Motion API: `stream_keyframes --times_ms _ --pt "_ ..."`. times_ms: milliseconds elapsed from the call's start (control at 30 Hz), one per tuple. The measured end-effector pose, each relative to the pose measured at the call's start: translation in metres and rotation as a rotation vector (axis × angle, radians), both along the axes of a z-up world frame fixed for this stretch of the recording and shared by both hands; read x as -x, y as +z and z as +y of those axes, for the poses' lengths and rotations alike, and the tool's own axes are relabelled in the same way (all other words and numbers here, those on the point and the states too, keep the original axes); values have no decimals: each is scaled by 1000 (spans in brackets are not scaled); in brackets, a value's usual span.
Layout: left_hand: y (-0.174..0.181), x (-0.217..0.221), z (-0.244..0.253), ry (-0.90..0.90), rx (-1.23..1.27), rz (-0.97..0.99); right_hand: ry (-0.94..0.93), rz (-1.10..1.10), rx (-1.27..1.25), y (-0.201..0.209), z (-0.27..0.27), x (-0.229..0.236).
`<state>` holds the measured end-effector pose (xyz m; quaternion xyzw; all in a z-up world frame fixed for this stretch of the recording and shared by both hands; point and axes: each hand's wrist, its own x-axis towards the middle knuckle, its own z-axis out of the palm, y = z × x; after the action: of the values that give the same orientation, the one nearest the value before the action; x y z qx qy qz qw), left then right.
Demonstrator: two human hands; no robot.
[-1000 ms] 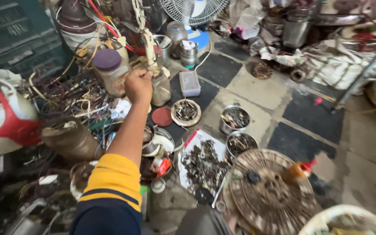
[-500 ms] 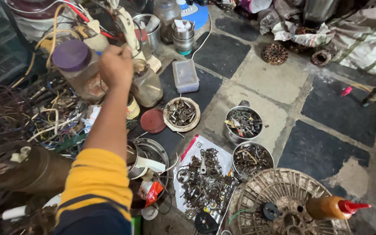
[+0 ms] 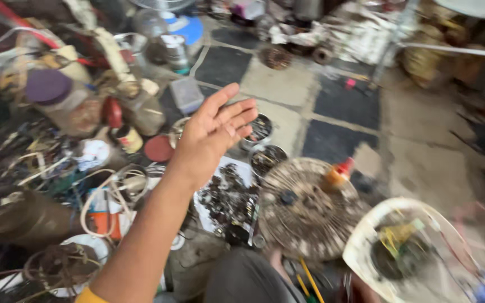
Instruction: The person is repairing an electric fan by stripping and connecting internal motor wires with pliers and scissors while sitting on the floor.
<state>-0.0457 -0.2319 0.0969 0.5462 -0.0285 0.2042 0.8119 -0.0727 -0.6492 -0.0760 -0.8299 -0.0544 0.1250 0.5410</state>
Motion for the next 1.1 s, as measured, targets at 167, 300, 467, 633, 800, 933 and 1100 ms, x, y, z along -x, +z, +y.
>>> stream_keyframes --times_ms 167,300,467,633,800,933,1100 --pt "23 46 -127 -17 -221 -149 55 -43 -610 99 26 -20" --pt "20 71 -190 169 -755 -223 143 39 -831 153 47 -26" --pt "10 81 -228 252 -1154 -364 190 -143 -680 174 48 -11" --pt "1 86 -249 446 -1178 -307 152 -177 -698 165 36 -9" --pt "-2 87 -253 550 -1138 -151 62 -219 -641 154 18 -16" --pt "-7 81 -251 405 -562 126 70 -498 -375 155 0 -20" --pt "-13 75 -247 122 -24 198 239 -511 -72 146 -5 -14"
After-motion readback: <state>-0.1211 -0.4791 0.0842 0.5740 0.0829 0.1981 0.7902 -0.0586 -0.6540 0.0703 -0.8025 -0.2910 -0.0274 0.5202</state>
